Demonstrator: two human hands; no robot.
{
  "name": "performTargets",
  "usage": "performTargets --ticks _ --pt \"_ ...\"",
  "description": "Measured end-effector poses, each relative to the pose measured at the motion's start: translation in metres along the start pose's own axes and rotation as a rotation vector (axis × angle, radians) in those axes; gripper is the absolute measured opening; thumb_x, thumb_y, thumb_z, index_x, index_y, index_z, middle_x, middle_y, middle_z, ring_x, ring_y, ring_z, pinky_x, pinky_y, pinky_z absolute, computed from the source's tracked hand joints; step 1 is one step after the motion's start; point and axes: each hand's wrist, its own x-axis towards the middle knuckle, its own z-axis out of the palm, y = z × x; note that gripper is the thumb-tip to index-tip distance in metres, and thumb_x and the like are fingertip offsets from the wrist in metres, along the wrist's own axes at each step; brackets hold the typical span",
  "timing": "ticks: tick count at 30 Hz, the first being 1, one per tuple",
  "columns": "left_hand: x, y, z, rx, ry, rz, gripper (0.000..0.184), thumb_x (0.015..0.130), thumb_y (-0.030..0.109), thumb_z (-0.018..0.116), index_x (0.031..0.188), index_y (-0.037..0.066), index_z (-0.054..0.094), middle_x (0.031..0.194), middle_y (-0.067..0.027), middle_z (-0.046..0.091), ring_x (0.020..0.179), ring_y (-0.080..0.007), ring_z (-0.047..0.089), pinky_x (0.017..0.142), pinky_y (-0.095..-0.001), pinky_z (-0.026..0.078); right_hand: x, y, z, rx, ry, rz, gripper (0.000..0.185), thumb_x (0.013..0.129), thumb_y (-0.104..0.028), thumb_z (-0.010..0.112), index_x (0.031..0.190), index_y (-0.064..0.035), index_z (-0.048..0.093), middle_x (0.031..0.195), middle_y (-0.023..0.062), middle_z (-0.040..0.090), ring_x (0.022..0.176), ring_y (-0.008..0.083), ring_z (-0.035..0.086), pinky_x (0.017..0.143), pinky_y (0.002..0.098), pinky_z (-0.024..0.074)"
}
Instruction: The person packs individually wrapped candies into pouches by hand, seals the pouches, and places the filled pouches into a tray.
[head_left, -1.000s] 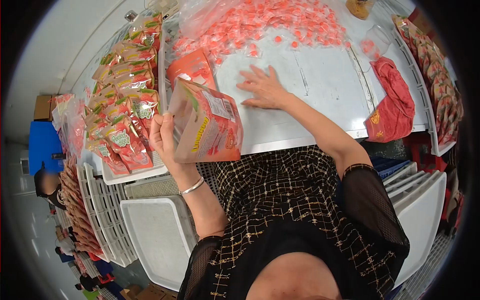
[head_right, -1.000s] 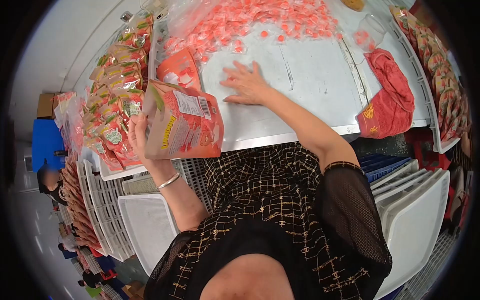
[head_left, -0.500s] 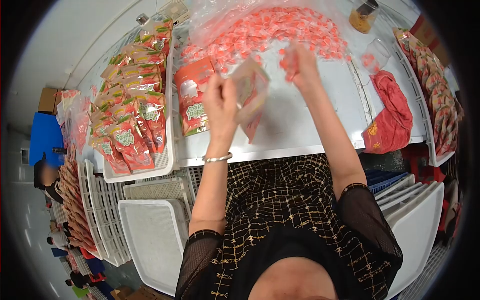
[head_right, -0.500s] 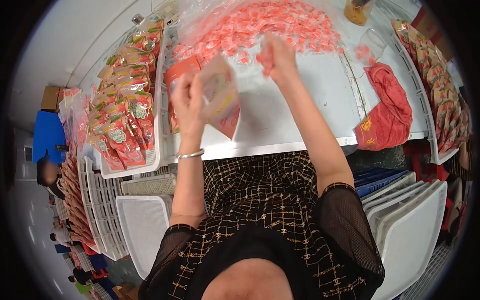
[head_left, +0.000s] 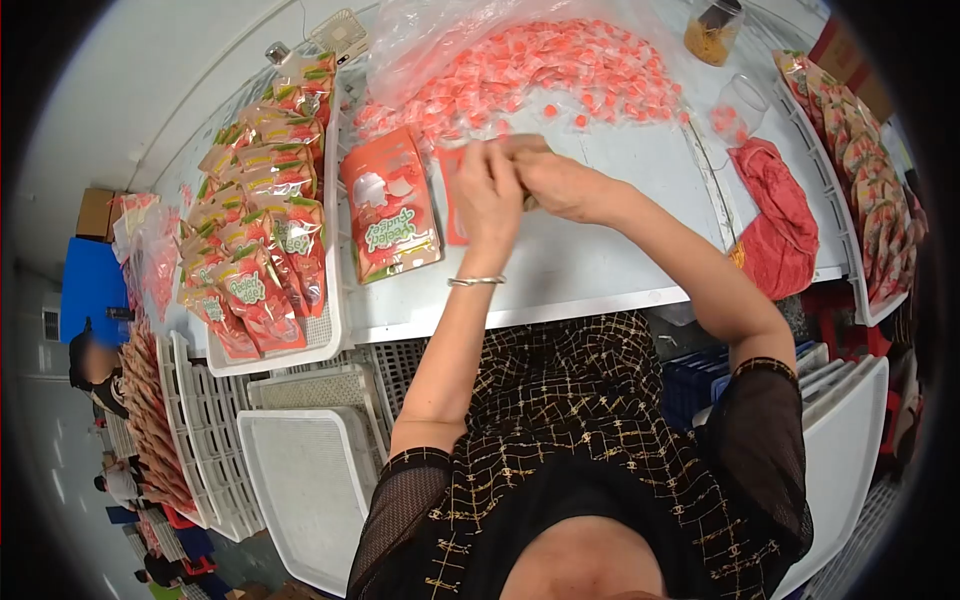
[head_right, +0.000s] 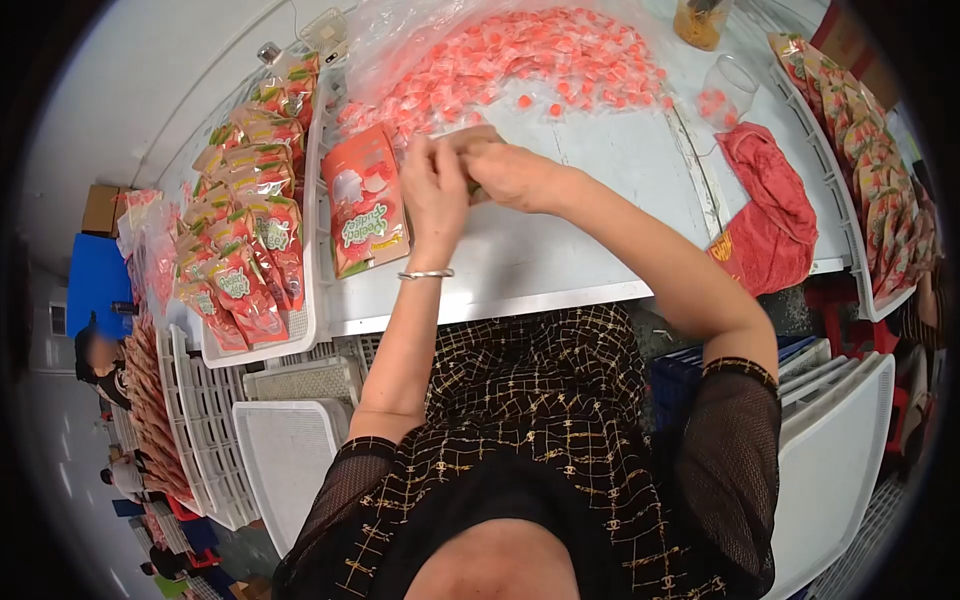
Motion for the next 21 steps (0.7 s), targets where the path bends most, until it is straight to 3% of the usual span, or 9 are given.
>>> performTargets --ticks 3,5,7,11,15,17,18,20,21 --pt "-0.002 0.002 0.010 0.003 0.032 0.107 0.017 0.088 0.012 0.048 0.078 -0.002 0.046 0.067 -0.0233 0.052 0.058 -0.0338 0.052 0.056 -0.0413 0.041 0.013 0.024 -0.014 -0.131 -0.190 -0.271 0.034 0.073 -0.005 0.064 0.104 0.0001 0.053 0.100 0.0139 0.061 0.095 0.0296 0.059 0.079 0.0362 0.0492" --pt "0.013 0.001 -0.004 0.069 0.019 0.060 0.017 0.086 0.013 0.050 0.078 -0.002 0.049 0.070 -0.0224 0.056 0.063 -0.0367 0.056 0.057 -0.0422 0.042 0.032 -0.011 -0.044 -0.021 -0.214 -0.222 0.033 0.070 -0.004 0.066 0.101 -0.0018 0.054 0.087 0.0142 0.063 0.086 0.0297 0.061 0.077 0.0359 0.0493" --pt "0.037 -0.005 -0.017 -0.186 -0.102 -0.081 0.018 0.087 0.013 0.050 0.078 -0.003 0.049 0.068 -0.0194 0.055 0.059 -0.0273 0.056 0.056 -0.0399 0.042 0.045 -0.028 -0.065 -0.126 -0.226 -0.060 0.027 0.069 -0.006 0.065 0.094 -0.0021 0.055 0.086 0.0140 0.063 0.083 0.0294 0.061 0.073 0.0371 0.0490" --pt "0.062 -0.015 -0.023 -0.194 -0.083 0.012 0.019 0.087 0.013 0.050 0.076 -0.002 0.050 0.066 -0.0125 0.056 0.057 -0.0175 0.054 0.053 -0.0341 0.042 0.065 -0.042 -0.073 -0.197 -0.186 -0.072 0.028 0.071 -0.011 0.060 0.096 -0.0011 0.051 0.085 0.0147 0.058 0.085 0.0324 0.056 0.070 0.0408 0.0459" --pt "0.069 0.004 -0.047 -0.577 -0.088 -0.379 0.016 0.087 0.011 0.052 0.074 0.001 0.053 0.068 -0.0021 0.054 0.060 -0.0085 0.050 0.051 -0.0238 0.040 0.091 -0.052 -0.080 -0.266 -0.098 -0.366 0.026 0.077 -0.015 0.059 0.097 -0.0004 0.054 0.088 0.0144 0.060 0.080 0.0303 0.057 0.073 0.0390 0.0462" --pt "0.075 0.000 -0.049 -0.477 -0.102 -0.193 0.016 0.087 0.011 0.052 0.074 0.002 0.052 0.068 -0.0022 0.054 0.058 -0.0077 0.048 0.050 -0.0241 0.041 0.104 -0.061 -0.071 -0.426 -0.599 -0.113 0.024 0.083 -0.020 0.058 0.095 0.0010 0.060 0.088 0.0113 0.063 0.082 0.0242 0.060 0.078 0.0352 0.0461" --pt "0.070 -0.001 -0.058 -0.308 -0.014 -0.254 0.017 0.086 0.010 0.053 0.072 0.002 0.051 0.067 -0.0009 0.052 0.057 -0.0079 0.047 0.050 -0.0236 0.040 0.104 -0.058 -0.073 -0.427 -0.595 -0.111 0.024 0.083 -0.020 0.058 0.095 0.0010 0.060 0.088 0.0113 0.063 0.082 0.0242 0.060 0.078 0.0352 0.0461" --pt "0.067 -0.013 -0.079 -0.517 0.169 -0.339 0.021 0.085 0.011 0.056 0.067 0.005 0.046 0.062 0.0032 0.045 0.057 -0.0045 0.040 0.048 -0.0224 0.034 0.102 -0.043 -0.080 0.559 -0.135 -0.136 0.027 0.086 -0.028 0.057 0.093 -0.0026 0.066 0.087 0.0088 0.066 0.084 0.0169 0.061 0.078 0.0320 0.0457" --pt "0.060 -0.020 -0.092 -0.636 0.229 -0.422 0.023 0.085 0.012 0.056 0.066 0.007 0.045 0.060 0.0046 0.042 0.057 -0.0035 0.037 0.047 -0.0217 0.032 0.106 -0.023 -0.080 0.554 -0.141 -0.140 0.027 0.086 -0.028 0.057 0.093 -0.0026 0.066 0.087 0.0088 0.066 0.084 0.0169 0.061 0.078 0.0320 0.0457"
